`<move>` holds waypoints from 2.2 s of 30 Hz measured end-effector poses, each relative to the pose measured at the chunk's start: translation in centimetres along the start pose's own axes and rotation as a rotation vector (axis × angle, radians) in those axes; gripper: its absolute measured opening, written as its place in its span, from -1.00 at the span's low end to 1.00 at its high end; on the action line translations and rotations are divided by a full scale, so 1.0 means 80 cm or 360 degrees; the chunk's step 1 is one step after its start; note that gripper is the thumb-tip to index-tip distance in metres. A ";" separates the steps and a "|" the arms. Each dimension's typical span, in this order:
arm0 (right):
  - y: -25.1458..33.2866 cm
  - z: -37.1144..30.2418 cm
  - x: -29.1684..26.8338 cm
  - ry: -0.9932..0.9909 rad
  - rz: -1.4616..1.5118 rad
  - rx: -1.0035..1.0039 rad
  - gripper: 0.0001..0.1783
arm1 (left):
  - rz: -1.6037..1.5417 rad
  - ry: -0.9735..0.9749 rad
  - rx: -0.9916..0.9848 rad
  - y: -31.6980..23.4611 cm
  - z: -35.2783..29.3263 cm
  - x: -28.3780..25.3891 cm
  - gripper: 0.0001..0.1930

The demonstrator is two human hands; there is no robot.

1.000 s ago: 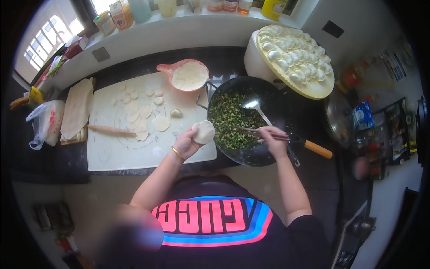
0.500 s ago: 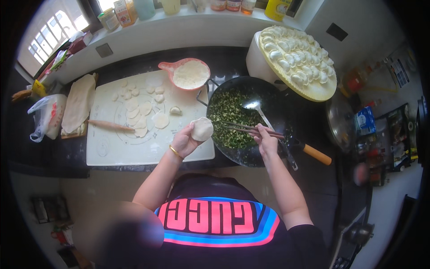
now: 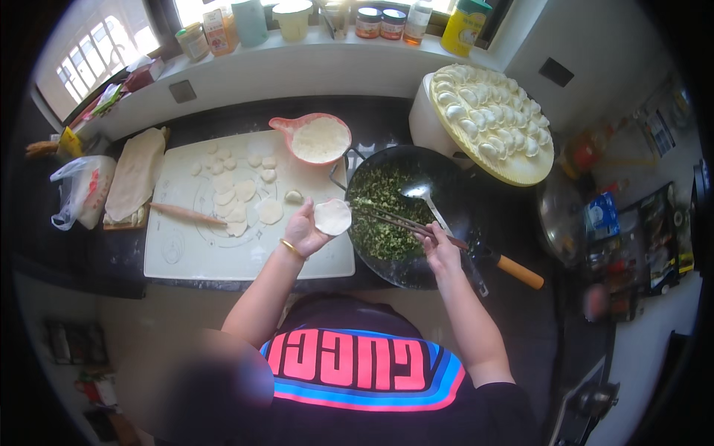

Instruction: The person rolls out small dough circles using a rolling pin on a cutting board. They then scoop a green vegetable filling from a wok onto the dough, fold it, and pleat the edges to seal the dumplings. The finished dumplings are placed on a nearby tray.

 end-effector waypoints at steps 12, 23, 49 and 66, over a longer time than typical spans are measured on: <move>0.074 -0.100 0.075 0.0095 -0.0448 -0.0632 -0.82 | 0.0353 -0.0271 0.0106 0.039 0.029 0.070 -0.45; 0.072 -0.198 0.140 0.0851 -0.1956 -0.2266 -0.80 | 0.0143 -0.0435 -0.0043 0.070 0.056 0.064 -0.46; 0.039 -0.025 0.006 0.0089 -0.0849 -0.0579 -0.81 | 0.0148 -0.0319 -0.0127 0.011 0.029 0.025 -0.34; 0.021 -0.037 -0.004 -0.0040 -0.0295 -0.0314 -0.76 | 0.0196 -0.0359 0.0005 0.000 0.015 0.014 -0.29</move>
Point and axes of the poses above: each hand's wrist, its own z-axis towards the middle knuckle, its own x-axis out of the palm, y = z × x, the point moved 4 cm from there along z, towards the middle knuckle, and after that the axes turned 4 degrees about y, right-handed, at the moved point
